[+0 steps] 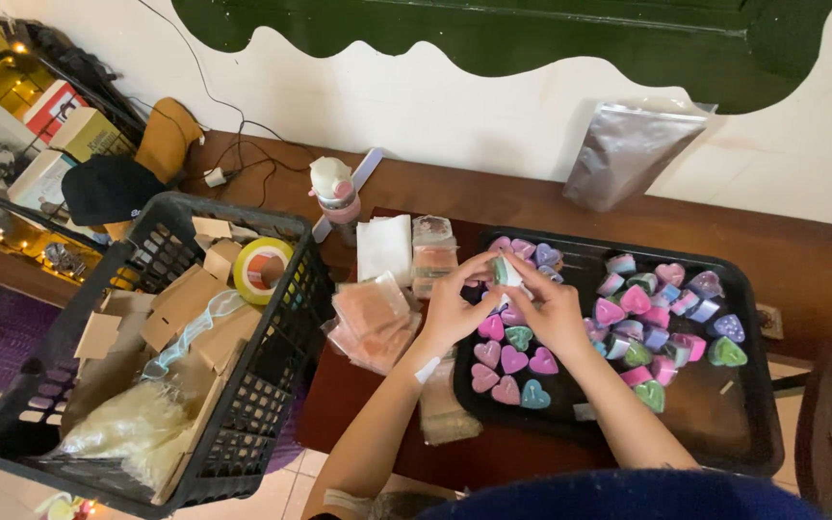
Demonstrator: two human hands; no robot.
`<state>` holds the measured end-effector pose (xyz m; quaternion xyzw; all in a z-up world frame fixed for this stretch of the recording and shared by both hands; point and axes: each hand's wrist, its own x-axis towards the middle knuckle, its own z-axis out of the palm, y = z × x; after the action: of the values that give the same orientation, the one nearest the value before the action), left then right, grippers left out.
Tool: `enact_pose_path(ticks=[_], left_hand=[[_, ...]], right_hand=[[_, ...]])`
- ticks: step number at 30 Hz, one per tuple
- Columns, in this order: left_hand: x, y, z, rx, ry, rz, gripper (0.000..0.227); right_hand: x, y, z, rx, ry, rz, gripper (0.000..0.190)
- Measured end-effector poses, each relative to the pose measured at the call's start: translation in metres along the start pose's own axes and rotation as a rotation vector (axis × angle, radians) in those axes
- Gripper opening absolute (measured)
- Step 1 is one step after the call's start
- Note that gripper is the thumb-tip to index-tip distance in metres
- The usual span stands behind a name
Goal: The recorder is wrapping small heart-shaped colorful wax melts or candies in white tissue paper squares.
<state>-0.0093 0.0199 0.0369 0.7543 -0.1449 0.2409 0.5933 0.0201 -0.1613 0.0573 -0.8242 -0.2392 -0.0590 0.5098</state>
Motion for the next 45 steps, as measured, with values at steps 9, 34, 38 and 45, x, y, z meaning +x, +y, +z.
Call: enact_pose_path(ticks=[9, 34, 38, 45], left_hand=[[-0.002, 0.001, 0.008, -0.022, 0.008, -0.095, 0.049], [-0.012, 0.006, 0.028, 0.412, -0.025, 0.117, 0.05], [-0.013, 0.008, 0.03, 0.371, -0.043, 0.101, 0.05], [-0.013, 0.006, 0.03, 0.382, -0.063, 0.087, 0.05]], right_hand=[[-0.001, 0.02, -0.008, -0.065, 0.056, -0.019, 0.018], [-0.048, 0.023, -0.034, -0.696, 0.153, -0.108, 0.042], [-0.055, 0.022, -0.035, -0.722, 0.199, -0.047, 0.038], [-0.06, 0.021, -0.028, -0.583, 0.111, -0.043, 0.037]])
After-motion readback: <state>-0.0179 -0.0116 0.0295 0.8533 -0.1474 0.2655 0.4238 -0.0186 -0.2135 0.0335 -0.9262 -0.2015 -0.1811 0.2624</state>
